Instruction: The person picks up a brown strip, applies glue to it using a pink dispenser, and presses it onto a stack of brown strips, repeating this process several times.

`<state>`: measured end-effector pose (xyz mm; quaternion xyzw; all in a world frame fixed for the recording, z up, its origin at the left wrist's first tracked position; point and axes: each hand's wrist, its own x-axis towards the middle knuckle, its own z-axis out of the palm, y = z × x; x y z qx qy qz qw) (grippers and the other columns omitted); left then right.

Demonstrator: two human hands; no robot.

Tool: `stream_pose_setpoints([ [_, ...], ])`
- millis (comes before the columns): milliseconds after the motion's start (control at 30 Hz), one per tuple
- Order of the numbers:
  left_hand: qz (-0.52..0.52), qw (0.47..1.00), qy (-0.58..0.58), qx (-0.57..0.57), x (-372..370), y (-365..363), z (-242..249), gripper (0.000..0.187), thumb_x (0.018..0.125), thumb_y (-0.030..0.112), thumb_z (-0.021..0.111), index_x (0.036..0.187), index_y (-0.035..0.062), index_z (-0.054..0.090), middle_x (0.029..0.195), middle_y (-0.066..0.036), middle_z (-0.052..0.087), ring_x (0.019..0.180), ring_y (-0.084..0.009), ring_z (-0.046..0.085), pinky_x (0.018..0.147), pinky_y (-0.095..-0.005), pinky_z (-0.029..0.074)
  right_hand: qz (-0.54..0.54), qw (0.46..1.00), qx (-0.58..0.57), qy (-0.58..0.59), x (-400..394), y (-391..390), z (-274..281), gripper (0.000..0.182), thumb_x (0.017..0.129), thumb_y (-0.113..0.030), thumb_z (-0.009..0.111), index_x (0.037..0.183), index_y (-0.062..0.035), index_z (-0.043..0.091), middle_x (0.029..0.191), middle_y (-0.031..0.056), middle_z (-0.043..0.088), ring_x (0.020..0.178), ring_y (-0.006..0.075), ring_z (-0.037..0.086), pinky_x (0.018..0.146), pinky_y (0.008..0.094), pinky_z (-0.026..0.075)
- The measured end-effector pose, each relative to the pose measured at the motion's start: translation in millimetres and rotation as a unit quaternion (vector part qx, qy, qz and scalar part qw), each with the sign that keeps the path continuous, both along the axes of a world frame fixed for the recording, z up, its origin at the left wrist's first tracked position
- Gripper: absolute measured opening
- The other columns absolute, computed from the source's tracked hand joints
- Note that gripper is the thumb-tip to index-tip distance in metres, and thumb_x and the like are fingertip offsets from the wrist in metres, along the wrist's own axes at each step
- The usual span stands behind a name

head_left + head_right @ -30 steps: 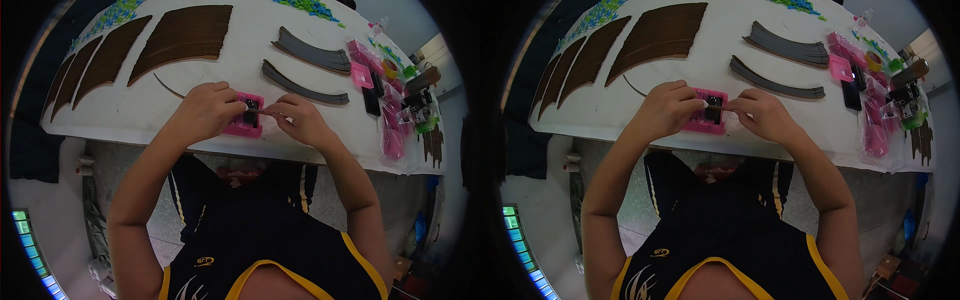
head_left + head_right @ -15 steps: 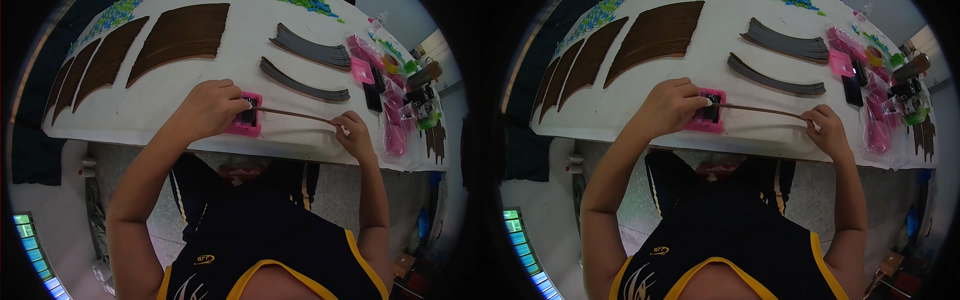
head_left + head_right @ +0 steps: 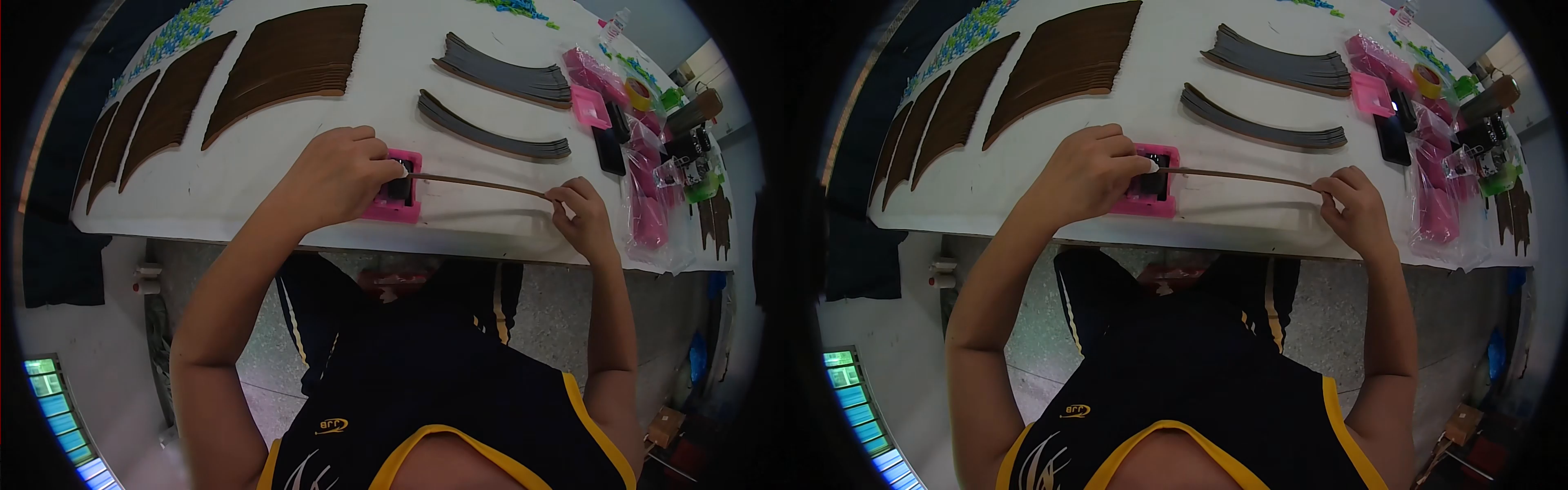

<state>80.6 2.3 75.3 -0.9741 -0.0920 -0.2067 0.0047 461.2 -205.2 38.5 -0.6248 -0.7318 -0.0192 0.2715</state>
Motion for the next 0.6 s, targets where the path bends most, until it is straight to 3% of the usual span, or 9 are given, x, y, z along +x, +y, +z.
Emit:
stream_pose_setpoints([
  [233,-0.001,0.999,-0.036,-0.035,9,-2,-2,0.016,0.079,0.002,0.075,0.092,0.0107,0.076,0.077,-0.004,0.068,0.083,-0.0255,0.066,0.073,-0.0396,0.056,-0.004,0.999,0.03,-0.032,10,-1,24,0.026,0.078,0.009,0.073,0.101,-0.0032,0.076,0.091,0.0111,0.066,0.087,0.03,0.066,0.075,0.0404,0.055],
  [433,0.022,0.986,-0.076,-0.146,27,-10,-3,0.017,0.081,0.0,0.074,0.095,0.0084,0.07,0.076,-0.005,0.068,0.082,-0.0272,0.066,0.07,-0.042,0.055,-0.016,0.987,0.096,-0.131,23,11,98,0.03,0.077,0.01,0.072,0.104,-0.0027,0.075,0.098,0.0114,0.066,0.089,0.03,0.066,0.076,0.0406,0.054],
  [600,0.036,0.976,-0.076,-0.199,38,-13,-5,0.025,0.08,-0.001,0.075,0.103,0.0077,0.068,0.078,-0.006,0.07,0.084,-0.0277,0.067,0.071,-0.0424,0.055,0.028,0.949,0.194,-0.248,10,41,162,0.024,0.083,0.005,0.07,0.106,-0.0013,0.073,0.098,0.0102,0.066,0.093,0.0293,0.067,0.079,0.042,0.055],
])
